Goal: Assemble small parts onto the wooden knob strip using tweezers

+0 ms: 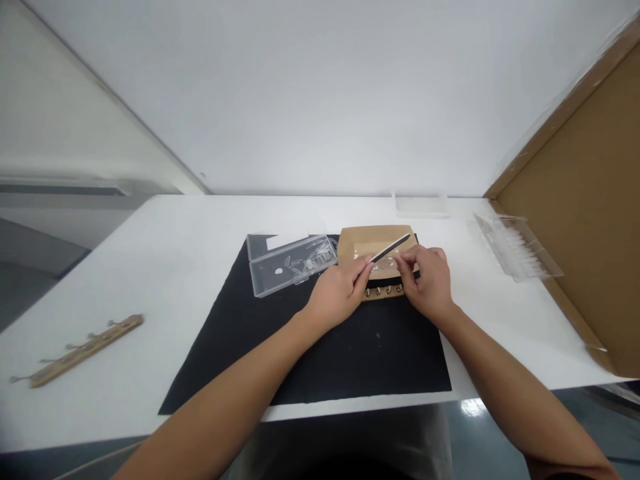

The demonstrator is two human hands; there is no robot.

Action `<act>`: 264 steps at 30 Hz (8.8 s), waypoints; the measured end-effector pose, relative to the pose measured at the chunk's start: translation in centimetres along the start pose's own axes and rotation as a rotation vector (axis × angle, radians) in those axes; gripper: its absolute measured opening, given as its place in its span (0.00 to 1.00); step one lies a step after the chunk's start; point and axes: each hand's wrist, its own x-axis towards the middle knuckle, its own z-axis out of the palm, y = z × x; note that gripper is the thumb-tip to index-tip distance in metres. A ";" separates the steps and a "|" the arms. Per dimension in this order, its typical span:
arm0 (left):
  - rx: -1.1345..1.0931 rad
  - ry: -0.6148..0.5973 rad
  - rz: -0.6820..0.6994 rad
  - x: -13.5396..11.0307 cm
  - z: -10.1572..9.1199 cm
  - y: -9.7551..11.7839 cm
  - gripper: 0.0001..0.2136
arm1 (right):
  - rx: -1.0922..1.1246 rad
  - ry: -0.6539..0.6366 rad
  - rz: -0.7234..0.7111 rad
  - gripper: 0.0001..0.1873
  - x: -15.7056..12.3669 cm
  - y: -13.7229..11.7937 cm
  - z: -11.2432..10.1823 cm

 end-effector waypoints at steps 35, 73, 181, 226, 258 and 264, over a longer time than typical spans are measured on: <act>-0.264 0.035 0.212 -0.1 -0.3 -0.6 0.15 | 0.643 -0.232 0.367 0.12 -0.9 -0.5 -0.2; -0.481 0.063 0.140 0.0 0.2 0.0 0.19 | 0.057 0.083 0.179 0.09 0.0 -1.8 -0.1; -0.133 0.023 0.043 0.2 0.9 0.0 0.21 | -0.028 -0.069 0.044 0.12 0.5 -1.4 1.3; -0.141 0.021 0.015 0.2 1.0 0.1 0.21 | -0.079 -0.017 0.051 0.11 0.5 -0.9 1.5; -0.177 0.000 -0.023 0.2 1.0 0.1 0.21 | -0.072 -0.047 -0.015 0.12 0.3 -1.6 1.4; -0.168 -0.012 -0.010 0.3 1.1 0.2 0.21 | -0.070 -0.018 0.057 0.11 0.5 -1.0 1.4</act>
